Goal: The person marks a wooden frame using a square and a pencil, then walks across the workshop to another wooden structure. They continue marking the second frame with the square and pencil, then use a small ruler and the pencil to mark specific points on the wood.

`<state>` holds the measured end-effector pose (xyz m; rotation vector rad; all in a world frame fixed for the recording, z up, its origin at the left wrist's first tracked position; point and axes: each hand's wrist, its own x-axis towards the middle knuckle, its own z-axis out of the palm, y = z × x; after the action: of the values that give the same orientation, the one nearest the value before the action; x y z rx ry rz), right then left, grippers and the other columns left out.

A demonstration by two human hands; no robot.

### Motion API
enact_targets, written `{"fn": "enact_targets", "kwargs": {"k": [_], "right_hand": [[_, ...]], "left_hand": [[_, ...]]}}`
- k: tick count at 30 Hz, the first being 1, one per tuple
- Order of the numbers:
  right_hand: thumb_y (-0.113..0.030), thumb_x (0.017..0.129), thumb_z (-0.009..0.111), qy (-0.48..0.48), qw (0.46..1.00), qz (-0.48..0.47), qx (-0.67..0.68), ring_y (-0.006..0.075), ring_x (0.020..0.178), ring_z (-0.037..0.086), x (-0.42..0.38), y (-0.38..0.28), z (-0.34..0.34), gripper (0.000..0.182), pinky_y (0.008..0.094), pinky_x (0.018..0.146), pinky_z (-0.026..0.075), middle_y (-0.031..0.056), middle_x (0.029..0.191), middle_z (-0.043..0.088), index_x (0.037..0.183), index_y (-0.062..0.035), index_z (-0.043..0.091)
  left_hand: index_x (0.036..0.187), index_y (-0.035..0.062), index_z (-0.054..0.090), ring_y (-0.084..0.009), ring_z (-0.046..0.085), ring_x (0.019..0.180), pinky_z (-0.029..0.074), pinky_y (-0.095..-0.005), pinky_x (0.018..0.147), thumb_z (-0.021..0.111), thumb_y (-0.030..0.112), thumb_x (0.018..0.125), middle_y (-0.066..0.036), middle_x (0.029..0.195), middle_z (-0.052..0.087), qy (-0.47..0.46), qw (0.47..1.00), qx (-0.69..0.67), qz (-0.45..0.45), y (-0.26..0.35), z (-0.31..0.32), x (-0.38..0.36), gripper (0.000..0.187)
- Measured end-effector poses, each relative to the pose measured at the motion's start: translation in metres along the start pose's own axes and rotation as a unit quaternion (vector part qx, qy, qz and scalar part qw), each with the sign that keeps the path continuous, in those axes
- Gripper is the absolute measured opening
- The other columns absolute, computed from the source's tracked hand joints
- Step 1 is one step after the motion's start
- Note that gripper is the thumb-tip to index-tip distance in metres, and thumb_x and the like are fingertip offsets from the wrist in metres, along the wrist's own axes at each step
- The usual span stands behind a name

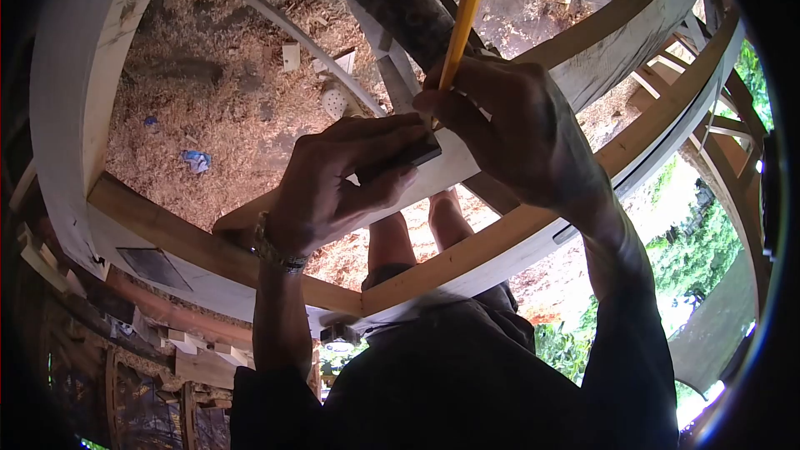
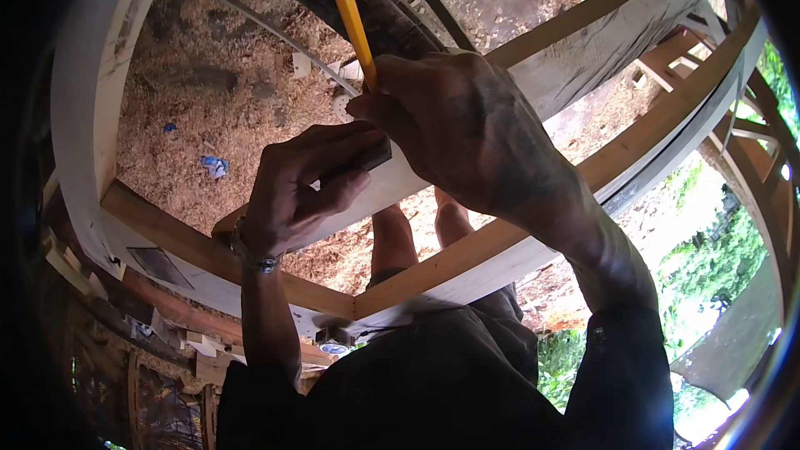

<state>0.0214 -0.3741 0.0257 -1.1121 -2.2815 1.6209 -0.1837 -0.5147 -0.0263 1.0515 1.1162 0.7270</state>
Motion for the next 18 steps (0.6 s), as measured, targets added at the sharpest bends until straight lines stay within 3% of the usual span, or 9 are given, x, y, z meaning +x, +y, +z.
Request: {"fn": "enact_targets", "kwargs": {"k": [5, 8, 11, 18], "right_hand": [[-0.016, 0.103, 0.071, 0.0, 0.999, -0.003, -0.038, 0.0312, 0.065, 0.07, -0.001, -0.001, 0.001, 0.019, 0.0427, 0.06, 0.052, 0.0158, 0.072, 0.068, 0.098, 0.0023, 0.071], [-0.016, 0.103, 0.072, -0.007, 0.996, 0.086, 0.008, 0.0291, 0.061, 0.069, 0.001, -0.011, -0.011, 0.019, 0.0417, 0.057, 0.051, 0.0152, 0.069, 0.066, 0.098, 0.002, 0.07], [-0.012, 0.106, 0.068, -0.002, 0.995, 0.098, 0.005, 0.0268, 0.074, 0.078, 0.0, -0.012, -0.011, 0.019, 0.0381, 0.068, 0.057, 0.0166, 0.083, 0.076, 0.108, 0.0053, 0.074], [-0.011, 0.105, 0.069, -0.011, 0.998, 0.065, 0.013, 0.0272, 0.076, 0.078, -0.001, -0.006, -0.004, 0.018, 0.038, 0.068, 0.057, 0.0177, 0.086, 0.076, 0.107, 0.0062, 0.074]], "left_hand": [[0.142, -0.0034, 0.068, -0.0286, 0.072, 0.125, 0.058, -0.0378, 0.11, 0.073, 0.007, 0.099, -0.023, 0.14, 0.068, -0.008, 1.0, 0.007, -0.004, 0.0, -0.001, 0.0, 0.045], [0.128, 0.0043, 0.079, -0.0291, 0.077, 0.115, 0.064, -0.039, 0.098, 0.083, 0.01, 0.089, -0.017, 0.132, 0.076, 0.066, 0.998, -0.002, 0.025, -0.006, 0.008, 0.002, 0.039], [0.128, 0.0043, 0.079, -0.0295, 0.077, 0.116, 0.064, -0.0392, 0.099, 0.083, 0.009, 0.089, -0.018, 0.132, 0.076, 0.067, 0.998, -0.013, 0.015, -0.003, 0.007, 0.002, 0.04], [0.133, 0.0005, 0.074, -0.0289, 0.075, 0.119, 0.062, -0.0383, 0.102, 0.08, 0.008, 0.092, -0.019, 0.136, 0.073, 0.041, 0.999, -0.026, 0.004, -0.005, 0.005, 0.0, 0.042]]}}
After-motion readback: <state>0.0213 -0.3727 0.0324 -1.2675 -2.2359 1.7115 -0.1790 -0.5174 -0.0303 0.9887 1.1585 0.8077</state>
